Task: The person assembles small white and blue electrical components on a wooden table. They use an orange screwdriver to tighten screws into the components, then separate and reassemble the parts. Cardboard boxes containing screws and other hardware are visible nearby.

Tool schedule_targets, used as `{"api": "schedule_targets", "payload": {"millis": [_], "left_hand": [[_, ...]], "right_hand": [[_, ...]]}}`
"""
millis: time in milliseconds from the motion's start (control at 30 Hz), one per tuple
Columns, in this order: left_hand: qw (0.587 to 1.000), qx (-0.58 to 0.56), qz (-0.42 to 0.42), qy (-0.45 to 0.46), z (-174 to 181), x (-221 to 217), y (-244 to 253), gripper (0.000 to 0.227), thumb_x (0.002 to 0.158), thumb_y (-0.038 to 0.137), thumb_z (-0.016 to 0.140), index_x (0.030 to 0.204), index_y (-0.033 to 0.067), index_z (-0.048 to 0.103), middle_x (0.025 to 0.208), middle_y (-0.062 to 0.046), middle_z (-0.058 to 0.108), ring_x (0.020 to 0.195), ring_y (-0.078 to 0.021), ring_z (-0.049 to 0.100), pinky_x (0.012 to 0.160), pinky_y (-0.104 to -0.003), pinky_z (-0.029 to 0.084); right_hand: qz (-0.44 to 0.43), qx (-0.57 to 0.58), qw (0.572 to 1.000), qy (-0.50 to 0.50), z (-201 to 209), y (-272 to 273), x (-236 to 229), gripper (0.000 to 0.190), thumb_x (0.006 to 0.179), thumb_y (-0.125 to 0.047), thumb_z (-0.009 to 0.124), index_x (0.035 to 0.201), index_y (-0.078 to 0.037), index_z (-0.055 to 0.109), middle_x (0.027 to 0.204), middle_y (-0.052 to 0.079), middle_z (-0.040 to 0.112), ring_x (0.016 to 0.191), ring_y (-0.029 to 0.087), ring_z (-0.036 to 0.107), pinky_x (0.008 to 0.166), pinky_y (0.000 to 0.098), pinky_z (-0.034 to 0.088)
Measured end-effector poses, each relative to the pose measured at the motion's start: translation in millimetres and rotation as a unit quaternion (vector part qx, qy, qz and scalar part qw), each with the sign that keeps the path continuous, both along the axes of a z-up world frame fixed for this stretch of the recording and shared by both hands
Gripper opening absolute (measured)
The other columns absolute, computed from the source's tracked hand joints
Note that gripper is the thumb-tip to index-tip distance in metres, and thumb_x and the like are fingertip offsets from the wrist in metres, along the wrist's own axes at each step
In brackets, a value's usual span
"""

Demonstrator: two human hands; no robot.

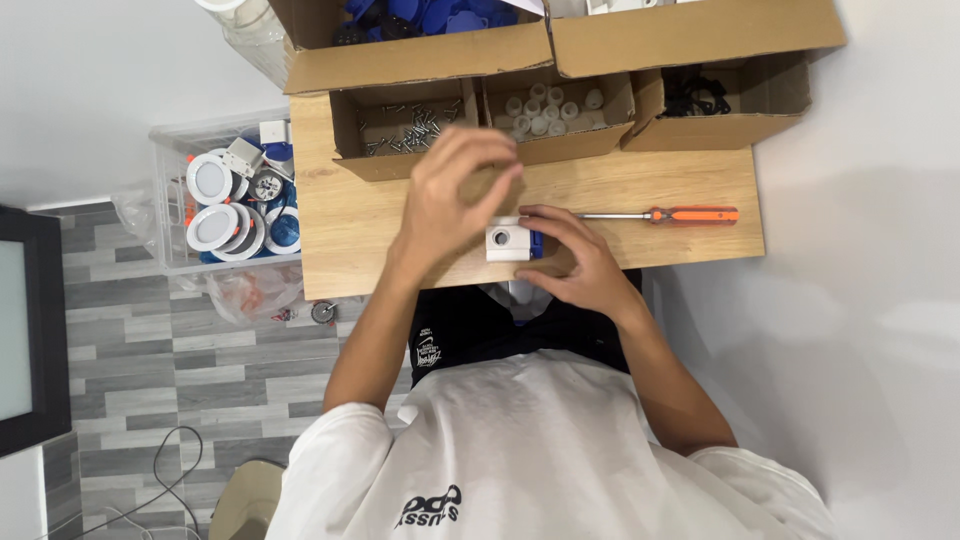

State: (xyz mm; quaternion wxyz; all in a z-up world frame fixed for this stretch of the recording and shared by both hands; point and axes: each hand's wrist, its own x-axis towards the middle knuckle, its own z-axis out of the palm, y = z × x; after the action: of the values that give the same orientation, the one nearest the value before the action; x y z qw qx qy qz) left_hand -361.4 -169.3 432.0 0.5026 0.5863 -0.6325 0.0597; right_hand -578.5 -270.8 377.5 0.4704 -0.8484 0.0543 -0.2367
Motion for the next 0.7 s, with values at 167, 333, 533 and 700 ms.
{"api": "schedule_targets", "payload": {"millis": [167, 333, 533, 700], "left_hand": [[0.999, 0.028, -0.037, 0.022, -21.2, -29.7, 28.3, 0.018, 0.102, 0.013, 0.080, 0.115, 0.0035, 0.074, 0.118, -0.015, 0.078, 0.111, -0.0278, 0.073, 0.104, -0.044, 0.060], [0.999, 0.037, -0.023, 0.023, -44.9, -51.3, 46.1, 0.034, 0.095, 0.027, 0.089, 0.117, 0.0077, 0.072, 0.130, -0.014, 0.071, 0.123, -0.0323, 0.067, 0.111, -0.053, 0.055], [0.995, 0.088, 0.018, 0.048, -57.4, -61.4, 46.4, 0.035, 0.105, 0.024, 0.082, 0.134, 0.0132, 0.065, 0.149, -0.016, 0.060, 0.141, -0.0403, 0.059, 0.119, -0.055, 0.047], [0.994, 0.092, 0.032, 0.040, -70.3, -46.4, 34.5, 0.038, 0.107, 0.021, 0.074, 0.140, 0.0105, 0.058, 0.155, -0.019, 0.051, 0.147, -0.0416, 0.051, 0.128, -0.065, 0.045]], "right_hand": [[-0.057, -0.086, 0.994, -0.020, 22.5, -30.6, -40.9, 0.051, 0.097, -0.021, 0.088, 0.142, -0.008, 0.068, 0.153, 0.016, 0.063, 0.143, 0.034, 0.063, 0.127, 0.0497, 0.049], [-0.197, -0.212, 0.957, 0.024, 41.3, -78.3, -92.8, 0.041, 0.103, -0.007, 0.088, 0.138, 0.003, 0.070, 0.150, 0.022, 0.064, 0.142, 0.041, 0.062, 0.127, 0.0534, 0.049], [-0.203, -0.278, 0.931, 0.122, 2.2, -109.0, -115.8, 0.045, 0.100, -0.027, 0.087, 0.137, -0.006, 0.075, 0.151, 0.018, 0.064, 0.148, 0.043, 0.055, 0.129, 0.0574, 0.039], [-0.218, -0.178, 0.954, 0.100, -5.9, -111.3, -115.0, 0.023, 0.103, -0.010, 0.091, 0.123, -0.003, 0.082, 0.124, 0.010, 0.074, 0.123, 0.029, 0.067, 0.115, 0.0395, 0.050]]}}
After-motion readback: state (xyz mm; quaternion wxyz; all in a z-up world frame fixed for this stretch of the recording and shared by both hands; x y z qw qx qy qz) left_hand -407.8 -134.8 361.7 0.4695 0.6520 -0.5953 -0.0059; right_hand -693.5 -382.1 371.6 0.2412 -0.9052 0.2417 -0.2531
